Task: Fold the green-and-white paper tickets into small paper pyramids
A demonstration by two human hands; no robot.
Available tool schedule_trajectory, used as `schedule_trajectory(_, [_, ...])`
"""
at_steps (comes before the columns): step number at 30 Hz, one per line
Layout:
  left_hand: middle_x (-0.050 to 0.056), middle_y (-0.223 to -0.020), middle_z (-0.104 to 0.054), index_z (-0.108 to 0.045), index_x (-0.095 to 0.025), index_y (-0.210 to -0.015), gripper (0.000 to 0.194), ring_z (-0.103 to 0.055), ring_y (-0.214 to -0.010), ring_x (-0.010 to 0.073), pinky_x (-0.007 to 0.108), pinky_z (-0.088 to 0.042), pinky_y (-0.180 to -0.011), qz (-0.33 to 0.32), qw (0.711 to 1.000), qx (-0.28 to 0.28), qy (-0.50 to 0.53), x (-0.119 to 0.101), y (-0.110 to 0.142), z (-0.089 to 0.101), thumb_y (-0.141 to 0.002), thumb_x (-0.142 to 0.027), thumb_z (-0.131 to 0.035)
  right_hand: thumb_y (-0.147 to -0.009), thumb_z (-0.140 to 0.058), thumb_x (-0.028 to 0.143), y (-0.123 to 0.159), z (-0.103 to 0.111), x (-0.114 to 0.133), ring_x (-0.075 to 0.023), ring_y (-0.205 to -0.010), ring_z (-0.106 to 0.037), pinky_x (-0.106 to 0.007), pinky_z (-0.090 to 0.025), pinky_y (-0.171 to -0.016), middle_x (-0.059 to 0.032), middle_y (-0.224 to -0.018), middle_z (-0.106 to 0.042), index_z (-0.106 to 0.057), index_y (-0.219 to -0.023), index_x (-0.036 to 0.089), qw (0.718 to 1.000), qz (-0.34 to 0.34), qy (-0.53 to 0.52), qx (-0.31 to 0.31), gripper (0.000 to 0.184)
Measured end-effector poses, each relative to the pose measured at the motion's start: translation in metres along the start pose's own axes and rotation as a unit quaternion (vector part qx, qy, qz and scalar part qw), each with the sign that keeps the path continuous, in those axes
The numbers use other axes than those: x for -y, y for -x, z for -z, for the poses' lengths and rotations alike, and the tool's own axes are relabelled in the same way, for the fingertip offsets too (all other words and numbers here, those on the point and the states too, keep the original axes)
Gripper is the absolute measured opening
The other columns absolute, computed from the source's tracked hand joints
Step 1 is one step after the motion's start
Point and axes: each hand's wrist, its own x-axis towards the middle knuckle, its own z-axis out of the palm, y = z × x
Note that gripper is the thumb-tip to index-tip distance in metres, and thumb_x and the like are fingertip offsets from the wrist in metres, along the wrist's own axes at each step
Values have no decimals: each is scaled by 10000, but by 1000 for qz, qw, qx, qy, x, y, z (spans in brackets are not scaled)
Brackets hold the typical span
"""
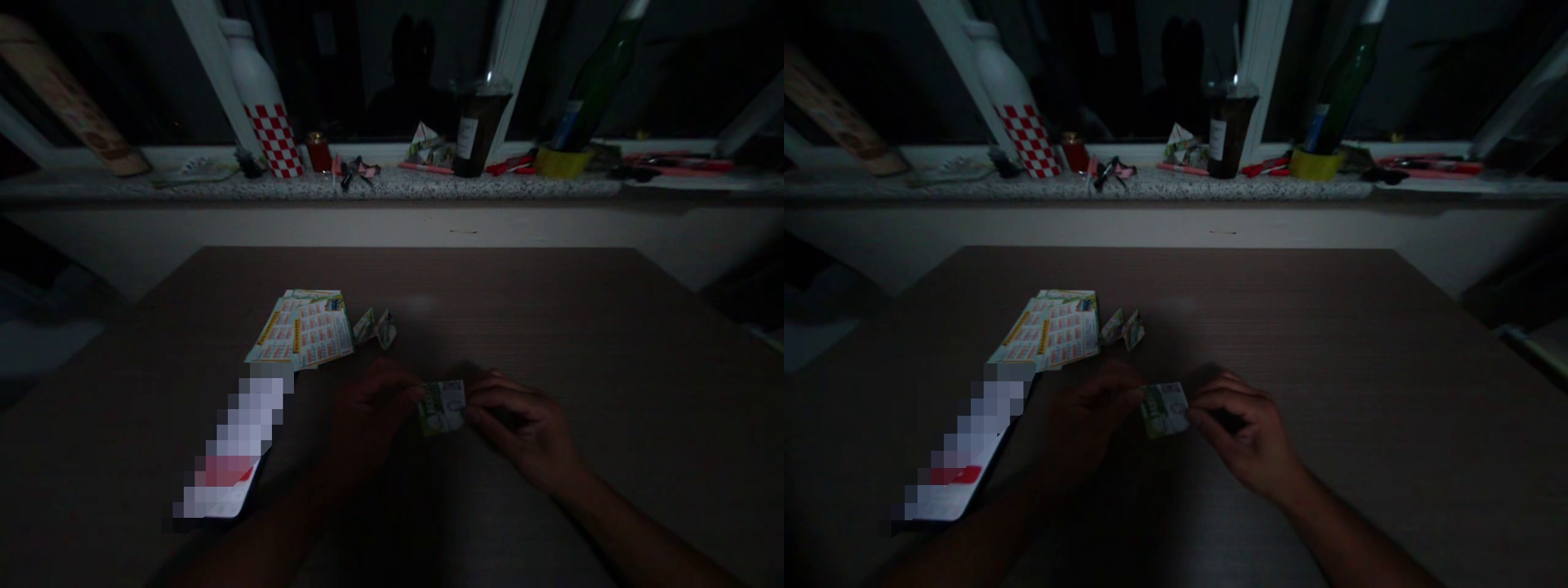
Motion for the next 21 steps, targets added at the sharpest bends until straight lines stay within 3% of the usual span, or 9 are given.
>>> schedule_trajectory(7, [1, -778, -621, -675, -171, -769, 51, -597, -759, 135, 244, -467, -690, 13, 1000, 0, 12, 1, 1, 0, -799, -205, -654, -825, -625, 129, 1, -1, -3, -186, -781, -625, -317, -493, -703, -58, -812, -662, -680, -845, 180, 999, -32, 3, -2, 77])
schedule_trajectory(21, [-18, -770, -629, -676, -186, -772, 37, -593, -737, 115, 219, -455, -673, 11, 1000, -5, -4, 2, 0, 1, -798, -203, -658, -837, -604, 130, 1, -2, -3, -186, -784, -634, -321, -504, -713, -52, -781, -651, -682, -836, 178, 999, -30, 6, 31, 92])
